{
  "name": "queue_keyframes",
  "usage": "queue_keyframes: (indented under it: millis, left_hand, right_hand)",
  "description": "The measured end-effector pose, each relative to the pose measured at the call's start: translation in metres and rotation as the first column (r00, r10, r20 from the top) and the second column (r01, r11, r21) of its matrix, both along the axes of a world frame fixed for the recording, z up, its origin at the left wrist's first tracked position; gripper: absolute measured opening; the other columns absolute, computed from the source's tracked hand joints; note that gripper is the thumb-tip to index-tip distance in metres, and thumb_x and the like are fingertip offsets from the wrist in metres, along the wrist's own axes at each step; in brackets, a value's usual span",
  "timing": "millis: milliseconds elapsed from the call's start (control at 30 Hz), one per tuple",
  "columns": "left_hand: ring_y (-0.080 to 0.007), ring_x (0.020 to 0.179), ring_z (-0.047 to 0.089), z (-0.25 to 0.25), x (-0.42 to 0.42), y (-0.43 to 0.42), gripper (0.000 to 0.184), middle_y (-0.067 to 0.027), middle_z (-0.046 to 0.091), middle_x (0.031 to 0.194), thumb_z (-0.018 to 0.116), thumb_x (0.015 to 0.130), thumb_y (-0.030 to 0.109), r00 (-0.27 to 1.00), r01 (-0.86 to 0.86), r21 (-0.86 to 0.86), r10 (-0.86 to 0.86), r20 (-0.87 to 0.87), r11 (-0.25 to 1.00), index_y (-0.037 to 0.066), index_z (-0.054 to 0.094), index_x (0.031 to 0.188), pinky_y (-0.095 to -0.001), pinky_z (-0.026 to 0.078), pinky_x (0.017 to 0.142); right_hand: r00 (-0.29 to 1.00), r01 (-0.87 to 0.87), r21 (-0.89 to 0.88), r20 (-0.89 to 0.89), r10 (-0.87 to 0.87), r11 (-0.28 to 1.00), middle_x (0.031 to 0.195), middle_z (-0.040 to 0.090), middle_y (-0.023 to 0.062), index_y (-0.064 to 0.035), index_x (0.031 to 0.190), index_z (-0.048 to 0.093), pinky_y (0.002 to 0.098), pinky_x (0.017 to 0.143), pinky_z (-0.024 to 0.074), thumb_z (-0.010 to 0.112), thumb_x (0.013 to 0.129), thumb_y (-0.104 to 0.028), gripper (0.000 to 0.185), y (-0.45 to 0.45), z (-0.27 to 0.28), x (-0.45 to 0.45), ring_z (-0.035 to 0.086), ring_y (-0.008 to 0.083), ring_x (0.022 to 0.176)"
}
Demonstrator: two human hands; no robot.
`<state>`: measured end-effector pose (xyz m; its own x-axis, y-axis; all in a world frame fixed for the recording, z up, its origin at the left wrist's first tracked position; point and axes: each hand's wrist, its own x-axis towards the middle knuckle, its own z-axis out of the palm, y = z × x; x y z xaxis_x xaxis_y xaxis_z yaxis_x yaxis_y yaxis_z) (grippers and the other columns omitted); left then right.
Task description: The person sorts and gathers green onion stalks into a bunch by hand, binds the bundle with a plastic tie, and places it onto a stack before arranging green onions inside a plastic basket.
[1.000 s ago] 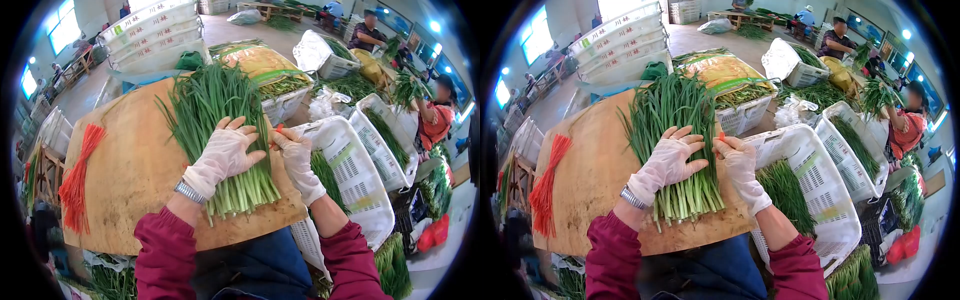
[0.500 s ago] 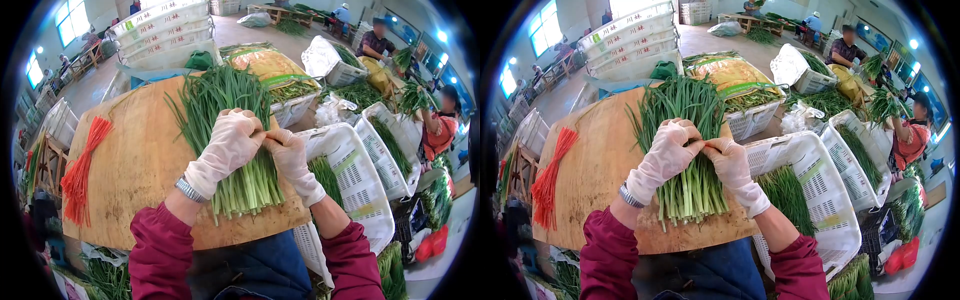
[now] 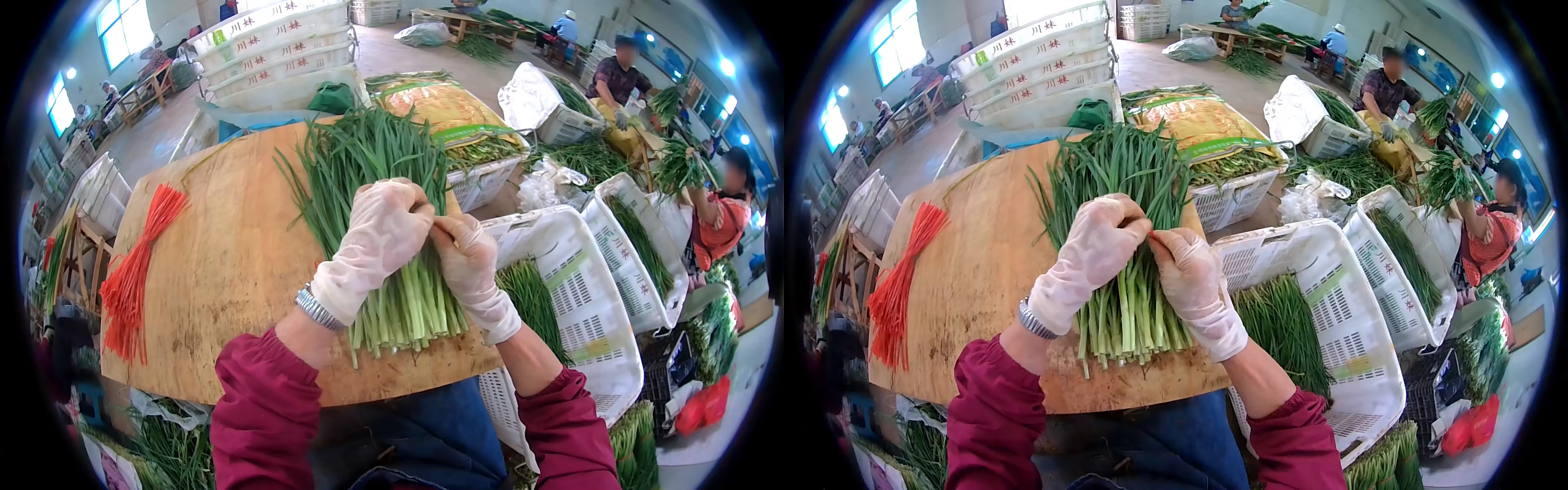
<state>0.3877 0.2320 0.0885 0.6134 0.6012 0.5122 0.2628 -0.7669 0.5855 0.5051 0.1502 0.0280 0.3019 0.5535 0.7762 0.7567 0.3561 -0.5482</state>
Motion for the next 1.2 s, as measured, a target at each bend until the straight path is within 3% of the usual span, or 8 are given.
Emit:
queue_keyframes:
  millis: [133,400,567,667,767,867,1100,1200]
  left_hand:
    - [-0.0299,0.086,0.057,0.009,-0.007,0.003,0.019,-0.0106,0.061,0.09,0.065,0.073,0.015,0.999,0.046,0.069,-0.045,-0.011,0.997,0.002,0.065,0.086,-0.0363,0.044,0.077]
    - [-0.028,0.085,0.056,0.006,0.001,-0.001,0.013,-0.0092,0.062,0.076,0.063,0.074,0.017,0.965,0.031,0.306,0.051,-0.256,0.951,0.004,0.064,0.072,-0.0379,0.041,0.08]
    - [-0.0205,0.077,0.06,0.018,-0.044,0.016,0.019,-0.0131,0.064,0.082,0.057,0.083,0.015,0.993,-0.077,-0.068,0.082,0.08,0.995,-0.002,0.064,0.087,-0.0301,0.046,0.072]
    - [-0.02,0.078,0.06,-0.014,-0.104,0.045,0.023,-0.0147,0.064,0.086,0.059,0.081,0.017,0.915,-0.404,-0.186,0.399,-0.065,0.896,-0.003,0.064,0.092,-0.0294,0.046,0.072]
    - [-0.0241,0.083,0.061,-0.059,-0.136,0.039,0.026,-0.0177,0.064,0.09,0.059,0.08,0.02,0.891,-0.423,-0.255,0.349,-0.289,0.869,-0.002,0.064,0.094,-0.0321,0.046,0.075]
    - [-0.0337,0.085,0.06,-0.074,-0.127,0.021,0.027,-0.0216,0.062,0.085,0.059,0.079,0.022,0.873,-0.426,-0.056,0.393,-0.29,0.903,-0.003,0.062,0.089,-0.0387,0.046,0.076]
    - [-0.0341,0.09,0.058,-0.074,-0.098,0.025,0.026,-0.0199,0.063,0.089,0.064,0.076,0.024,0.761,-0.567,-0.279,0.361,-0.539,0.775,0.001,0.061,0.089,-0.0389,0.045,0.079]
    - [-0.0347,0.089,0.059,-0.081,-0.101,0.025,0.021,-0.0201,0.063,0.088,0.061,0.074,0.018,0.804,-0.546,-0.327,0.373,-0.463,0.771,0.001,0.062,0.085,-0.039,0.045,0.078]
  right_hand:
    - [0.998,-0.023,-0.042,-0.065,0.02,0.999,0.078,0.061,0.0117,-0.0022,0.085,0.063,0.0309,0.062,0.0465,0.066,0.076,-0.003,0.01,-0.002,-0.001,0.003,0.06,0.0266,0.07]
    - [0.995,-0.072,-0.031,-0.07,0.07,0.997,0.074,0.059,0.0106,-0.0016,0.084,0.063,0.0299,0.061,0.0452,0.066,0.075,0.0,0.009,-0.002,0.003,0.001,0.057,0.0245,0.067]
    - [0.972,-0.117,-0.095,-0.214,0.094,0.989,0.07,0.058,0.0078,0.0005,0.082,0.063,0.0258,0.06,0.0427,0.068,0.074,0.0,0.009,-0.001,0.007,0.004,0.054,0.0159,0.063]
    - [0.945,-0.141,-0.107,-0.31,0.101,0.984,0.07,0.058,0.0044,0.0007,0.083,0.064,0.0238,0.059,0.0409,0.068,0.075,-0.001,0.009,0.0,0.001,0.009,0.051,0.0118,0.063]
    - [0.892,-0.168,-0.134,-0.442,0.093,0.977,0.07,0.057,0.0023,0.0004,0.083,0.064,0.0226,0.056,0.0396,0.068,0.076,-0.002,0.008,0.001,-0.004,0.007,0.05,0.0092,0.061]
    - [0.842,-0.19,-0.144,-0.533,0.085,0.971,0.068,0.056,0.0005,-0.0006,0.086,0.064,0.0207,0.049,0.0371,0.067,0.078,-0.002,0.008,0.0,-0.003,0.004,0.047,0.0066,0.053]
    - [0.719,-0.225,-0.156,-0.693,0.056,0.962,0.071,0.062,0.0047,0.0006,0.088,0.064,0.0197,0.042,0.0389,0.063,0.082,-0.006,0.009,-0.006,0.005,0.007,0.052,0.0079,0.049]
    - [0.69,-0.241,-0.162,-0.722,0.052,0.957,0.072,0.062,0.0053,0.0004,0.09,0.064,0.0193,0.04,0.0395,0.063,0.083,-0.007,0.01,-0.006,0.002,0.01,0.055,0.0092,0.05]
